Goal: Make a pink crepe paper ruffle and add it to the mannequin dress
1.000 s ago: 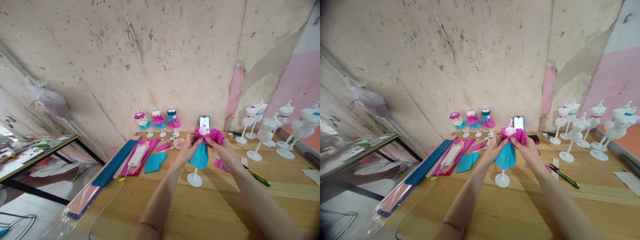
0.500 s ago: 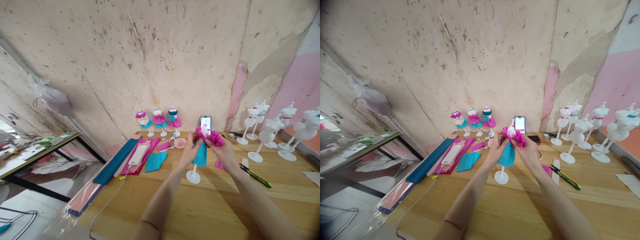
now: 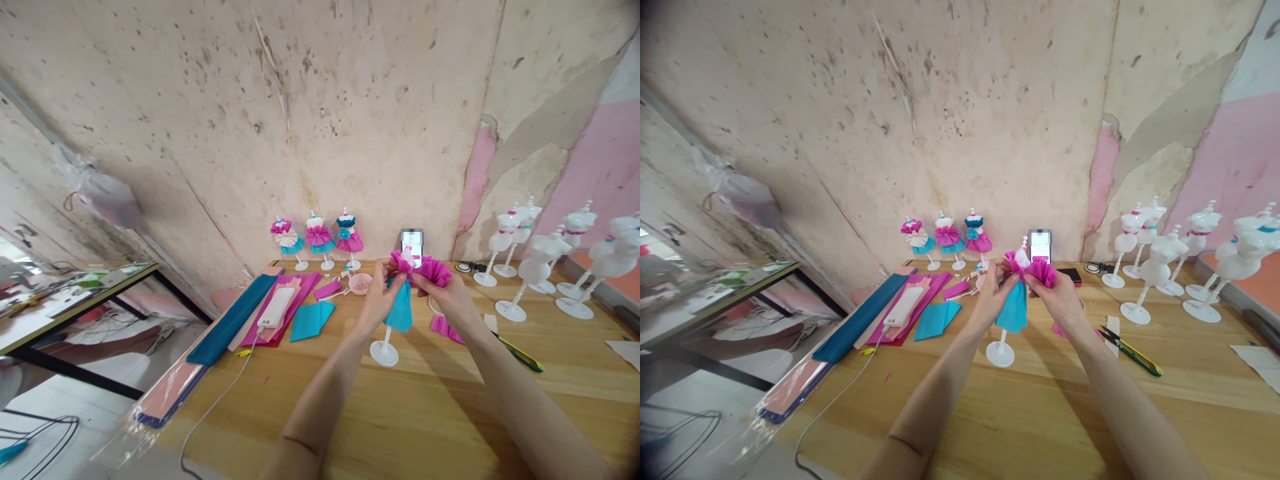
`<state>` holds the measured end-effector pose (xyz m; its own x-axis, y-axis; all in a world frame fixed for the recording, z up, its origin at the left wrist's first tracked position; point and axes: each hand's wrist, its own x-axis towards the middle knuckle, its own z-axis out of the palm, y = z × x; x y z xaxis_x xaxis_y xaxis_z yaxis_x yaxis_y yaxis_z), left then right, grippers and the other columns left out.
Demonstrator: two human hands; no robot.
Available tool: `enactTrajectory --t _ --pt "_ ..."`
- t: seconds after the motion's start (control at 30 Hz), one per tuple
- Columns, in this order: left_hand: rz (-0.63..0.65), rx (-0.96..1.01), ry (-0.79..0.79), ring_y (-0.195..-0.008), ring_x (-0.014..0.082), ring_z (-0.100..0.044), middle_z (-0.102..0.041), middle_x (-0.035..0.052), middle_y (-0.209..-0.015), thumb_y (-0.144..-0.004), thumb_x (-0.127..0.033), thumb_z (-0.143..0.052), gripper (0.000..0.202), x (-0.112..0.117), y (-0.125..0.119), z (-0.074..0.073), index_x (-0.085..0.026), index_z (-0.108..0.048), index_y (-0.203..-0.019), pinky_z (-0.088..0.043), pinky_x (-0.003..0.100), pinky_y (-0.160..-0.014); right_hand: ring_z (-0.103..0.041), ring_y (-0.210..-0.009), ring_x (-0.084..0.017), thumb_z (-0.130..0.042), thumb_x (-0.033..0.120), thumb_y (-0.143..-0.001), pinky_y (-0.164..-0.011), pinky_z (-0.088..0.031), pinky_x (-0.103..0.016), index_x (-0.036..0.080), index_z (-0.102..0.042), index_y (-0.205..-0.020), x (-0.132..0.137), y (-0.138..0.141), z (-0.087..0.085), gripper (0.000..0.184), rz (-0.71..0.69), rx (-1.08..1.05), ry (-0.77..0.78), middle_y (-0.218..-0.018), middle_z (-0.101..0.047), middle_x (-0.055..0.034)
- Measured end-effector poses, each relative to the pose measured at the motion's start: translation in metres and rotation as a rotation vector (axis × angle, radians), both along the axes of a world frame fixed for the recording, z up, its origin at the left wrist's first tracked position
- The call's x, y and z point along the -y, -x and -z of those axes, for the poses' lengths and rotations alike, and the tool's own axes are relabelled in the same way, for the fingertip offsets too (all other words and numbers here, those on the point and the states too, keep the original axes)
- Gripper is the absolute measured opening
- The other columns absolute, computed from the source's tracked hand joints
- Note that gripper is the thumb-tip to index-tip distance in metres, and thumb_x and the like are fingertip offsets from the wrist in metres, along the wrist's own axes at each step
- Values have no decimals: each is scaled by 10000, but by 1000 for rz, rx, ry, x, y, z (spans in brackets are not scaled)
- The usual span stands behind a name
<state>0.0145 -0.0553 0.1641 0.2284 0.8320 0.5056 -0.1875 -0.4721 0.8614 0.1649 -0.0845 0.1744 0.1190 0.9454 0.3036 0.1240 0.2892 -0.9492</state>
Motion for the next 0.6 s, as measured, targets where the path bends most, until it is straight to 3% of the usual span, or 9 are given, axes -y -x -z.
enactTrajectory --t 0.13,0.27,0.6 --pt "28 15 16 -1056 181 -569 -599 61 -1097 -880 -377 -576 253 1 -1 0 -216 -479 -1050 -429 356 -969 -559 -693 -154 -676 474 -774 -637 -485 -294 182 -652 -836 3 2 -5 299 -65 -43 -37 -764 -644 -26" --pt "63 38 79 -1068 184 -569 -607 60 -1106 -863 -378 -603 286 2 -1 0 -218 -479 -1065 -432 349 -965 -551 -683 -158 -684 469 -765 -665 -489 -308 188 -628 -787 4 4 -7 287 -20 -56 -52 -701 -614 -10" --pt "107 68 149 -984 178 -595 -625 59 -1045 -858 -388 -614 320 4 -5 3 -215 -474 -1088 -453 349 -921 -582 -782 -184 -661 447 -795 -727 -487 -324 207 -631 -912 0 5 2 268 45 14 -95 -845 -659 -22"
